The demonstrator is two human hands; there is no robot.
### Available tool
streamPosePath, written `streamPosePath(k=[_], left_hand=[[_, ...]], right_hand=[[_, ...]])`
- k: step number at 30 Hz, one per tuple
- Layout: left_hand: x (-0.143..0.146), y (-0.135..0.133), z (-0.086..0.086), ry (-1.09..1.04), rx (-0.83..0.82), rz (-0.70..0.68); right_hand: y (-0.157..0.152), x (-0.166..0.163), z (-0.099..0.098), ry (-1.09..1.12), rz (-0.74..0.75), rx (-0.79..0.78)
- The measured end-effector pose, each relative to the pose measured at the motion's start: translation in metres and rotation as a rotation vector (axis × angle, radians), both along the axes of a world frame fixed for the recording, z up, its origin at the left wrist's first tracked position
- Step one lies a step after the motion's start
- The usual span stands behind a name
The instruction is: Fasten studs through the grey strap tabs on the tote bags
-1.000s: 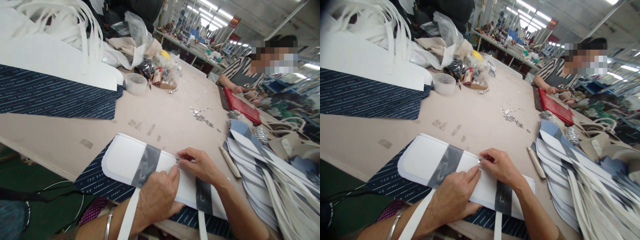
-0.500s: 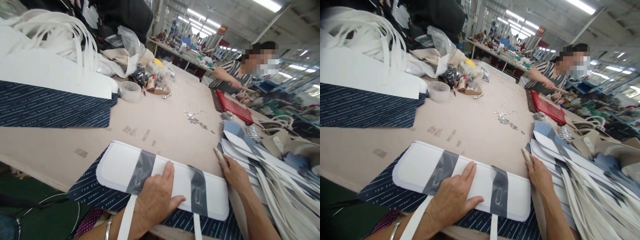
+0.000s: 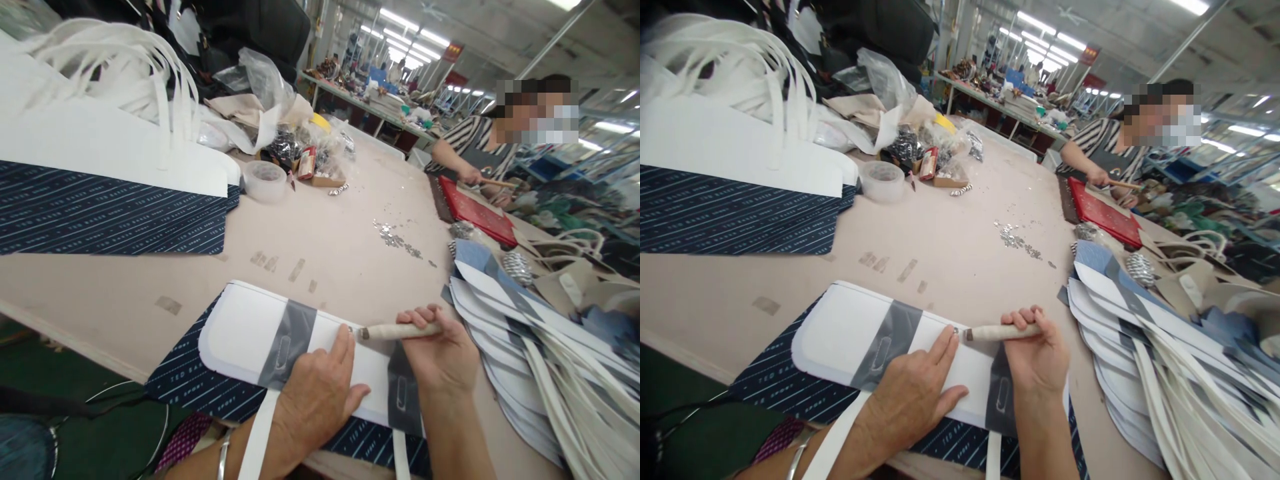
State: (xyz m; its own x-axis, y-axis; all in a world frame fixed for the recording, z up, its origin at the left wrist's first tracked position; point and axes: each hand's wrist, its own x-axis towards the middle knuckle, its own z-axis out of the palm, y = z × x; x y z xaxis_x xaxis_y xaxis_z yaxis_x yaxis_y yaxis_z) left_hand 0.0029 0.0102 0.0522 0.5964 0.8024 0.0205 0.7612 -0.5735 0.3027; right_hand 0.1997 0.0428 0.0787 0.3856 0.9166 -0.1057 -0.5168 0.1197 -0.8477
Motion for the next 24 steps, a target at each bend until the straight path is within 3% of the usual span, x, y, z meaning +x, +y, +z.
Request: streamPosePath(k=[7, 15, 24], left_hand=[[-0.001, 0.001, -0.001, 0.002, 0.022, -0.016], [-0.002, 0.003, -0.003, -0.009, 0.017, -0.041], [-0.003, 0.004, -0.004, -0.022, 0.032, -0.029]], right_hand=[[0.013, -0.014, -0.023, 0.189, -0.145, 0.009], [0.015, -0.010, -0.026, 0.326, -0.226, -0.032], [0.016, -0.005, -0.032, 0.299, -0.183, -0.030]])
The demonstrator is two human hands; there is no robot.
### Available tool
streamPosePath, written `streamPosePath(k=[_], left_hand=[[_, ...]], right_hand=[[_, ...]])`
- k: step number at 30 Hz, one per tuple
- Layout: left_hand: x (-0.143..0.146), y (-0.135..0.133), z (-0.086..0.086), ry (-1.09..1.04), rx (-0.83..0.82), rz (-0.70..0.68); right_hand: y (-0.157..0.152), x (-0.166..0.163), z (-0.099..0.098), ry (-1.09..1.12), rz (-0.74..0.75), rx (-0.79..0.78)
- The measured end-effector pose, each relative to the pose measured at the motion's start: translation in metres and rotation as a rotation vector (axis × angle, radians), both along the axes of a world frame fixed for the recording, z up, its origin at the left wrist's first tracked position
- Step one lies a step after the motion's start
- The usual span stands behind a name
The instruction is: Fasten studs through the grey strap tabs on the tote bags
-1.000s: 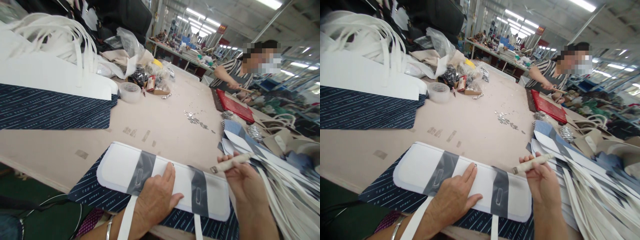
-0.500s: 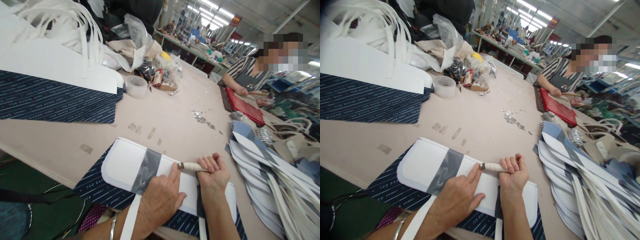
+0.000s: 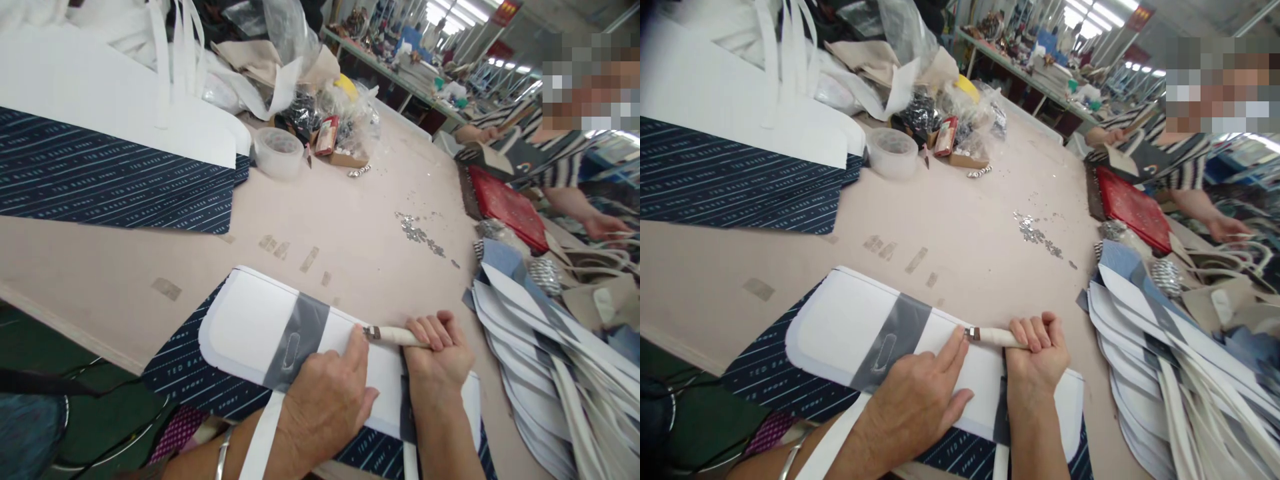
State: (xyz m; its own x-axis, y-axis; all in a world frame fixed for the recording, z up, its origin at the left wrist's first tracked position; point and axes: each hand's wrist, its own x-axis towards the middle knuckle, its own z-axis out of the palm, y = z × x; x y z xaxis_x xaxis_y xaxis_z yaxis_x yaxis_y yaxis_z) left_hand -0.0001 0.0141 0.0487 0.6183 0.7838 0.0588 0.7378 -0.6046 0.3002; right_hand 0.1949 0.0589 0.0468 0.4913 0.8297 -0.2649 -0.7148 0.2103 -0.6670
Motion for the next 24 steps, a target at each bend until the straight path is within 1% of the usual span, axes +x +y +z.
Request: streamPosePath(k=[3, 7, 10, 13, 16, 21, 24], left_hand=[[0.000, 0.001, 0.002, -0.006, -0.009, -0.016], [0.000, 0.001, 0.002, -0.034, -0.045, -0.031], [-0.001, 0.001, 0.002, -0.051, -0.082, -0.025], [-0.001, 0.001, 0.003, -0.064, -0.104, -0.014], [-0.002, 0.001, 0.004, -0.058, -0.101, -0.013], [-0.002, 0.001, 0.003, -0.052, -0.065, -0.022], [-0.001, 0.001, 0.002, -0.055, -0.058, -0.019]], right_hand=[[0.001, -0.006, 0.005, -0.078, -0.008, 0.034], [0.002, -0.022, 0.020, -0.223, -0.011, 0.093], [0.002, -0.036, 0.032, -0.385, 0.072, 0.164], [0.000, -0.044, 0.039, -0.528, 0.167, 0.249], [-0.001, -0.041, 0.041, -0.536, 0.192, 0.255], [-0.001, -0.033, 0.037, -0.493, 0.093, 0.200], [-0.001, -0.035, 0.036, -0.505, 0.086, 0.195]])
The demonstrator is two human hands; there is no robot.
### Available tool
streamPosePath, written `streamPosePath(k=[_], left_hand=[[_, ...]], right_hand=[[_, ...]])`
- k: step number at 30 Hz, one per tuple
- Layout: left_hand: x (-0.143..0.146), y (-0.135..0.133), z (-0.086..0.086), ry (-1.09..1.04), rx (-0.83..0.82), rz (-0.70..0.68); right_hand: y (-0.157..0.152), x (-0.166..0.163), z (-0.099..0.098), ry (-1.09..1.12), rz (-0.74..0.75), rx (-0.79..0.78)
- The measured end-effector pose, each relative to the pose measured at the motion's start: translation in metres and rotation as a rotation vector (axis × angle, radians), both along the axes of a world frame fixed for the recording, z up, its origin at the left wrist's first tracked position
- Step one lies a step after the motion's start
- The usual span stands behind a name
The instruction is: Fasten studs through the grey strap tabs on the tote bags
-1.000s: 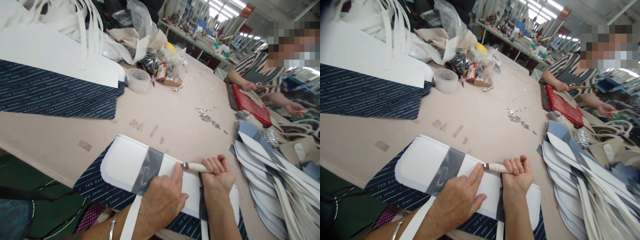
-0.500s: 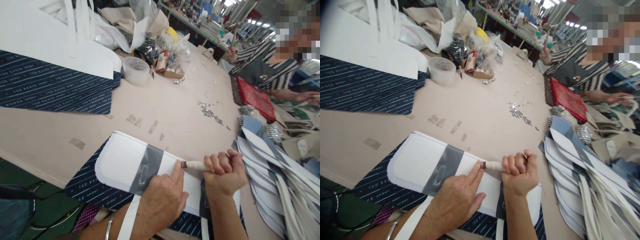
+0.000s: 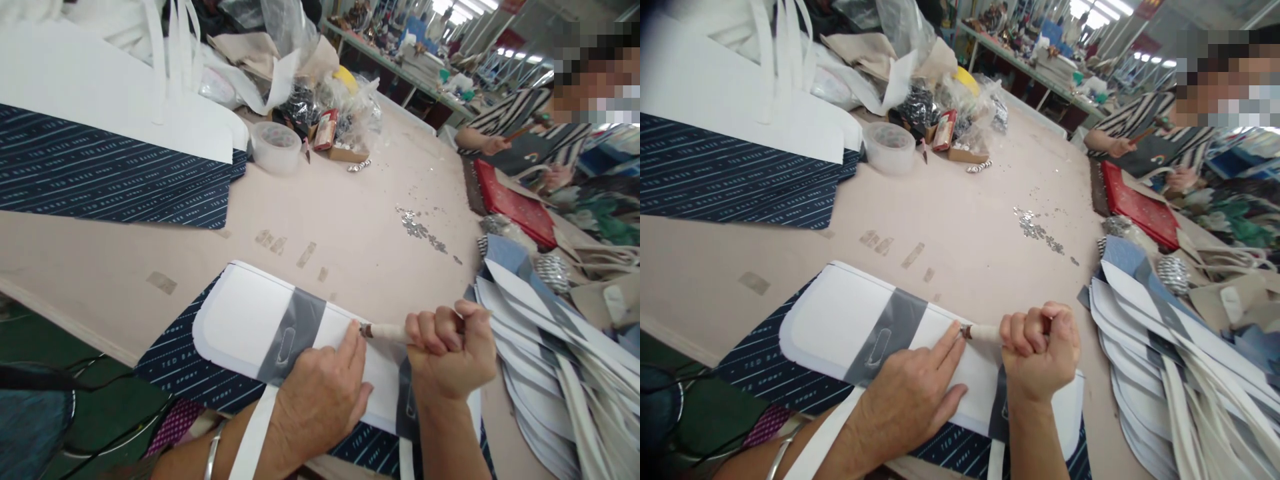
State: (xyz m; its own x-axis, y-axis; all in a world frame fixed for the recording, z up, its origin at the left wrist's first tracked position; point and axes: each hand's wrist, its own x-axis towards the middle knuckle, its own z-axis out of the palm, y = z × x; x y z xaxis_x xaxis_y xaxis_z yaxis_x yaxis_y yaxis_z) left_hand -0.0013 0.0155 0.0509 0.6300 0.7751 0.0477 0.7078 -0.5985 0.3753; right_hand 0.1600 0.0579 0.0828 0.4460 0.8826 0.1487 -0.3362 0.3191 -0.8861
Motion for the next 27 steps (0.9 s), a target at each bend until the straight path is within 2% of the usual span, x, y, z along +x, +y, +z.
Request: streamPosePath(k=[5, 9, 14, 21, 27], left_hand=[[0.000, 0.000, -0.002, -0.009, 0.001, 0.005], [0.001, -0.001, -0.003, -0.012, -0.007, -0.002], [0.000, 0.002, -0.001, -0.042, -0.079, 0.020], [-0.004, 0.003, 0.009, -0.107, -0.135, 0.048], [-0.003, 0.000, 0.002, -0.133, -0.135, 0.049]], right_hand=[[0.000, -0.014, 0.006, -0.127, 0.093, 0.043], [-0.003, -0.030, 0.012, -0.365, 0.174, 0.053], [0.000, -0.045, 0.013, -0.749, 0.325, -0.047], [0.033, -0.064, 0.020, -0.873, 0.388, -0.182], [0.042, -0.086, 0.024, -1.129, 0.491, -0.202]])
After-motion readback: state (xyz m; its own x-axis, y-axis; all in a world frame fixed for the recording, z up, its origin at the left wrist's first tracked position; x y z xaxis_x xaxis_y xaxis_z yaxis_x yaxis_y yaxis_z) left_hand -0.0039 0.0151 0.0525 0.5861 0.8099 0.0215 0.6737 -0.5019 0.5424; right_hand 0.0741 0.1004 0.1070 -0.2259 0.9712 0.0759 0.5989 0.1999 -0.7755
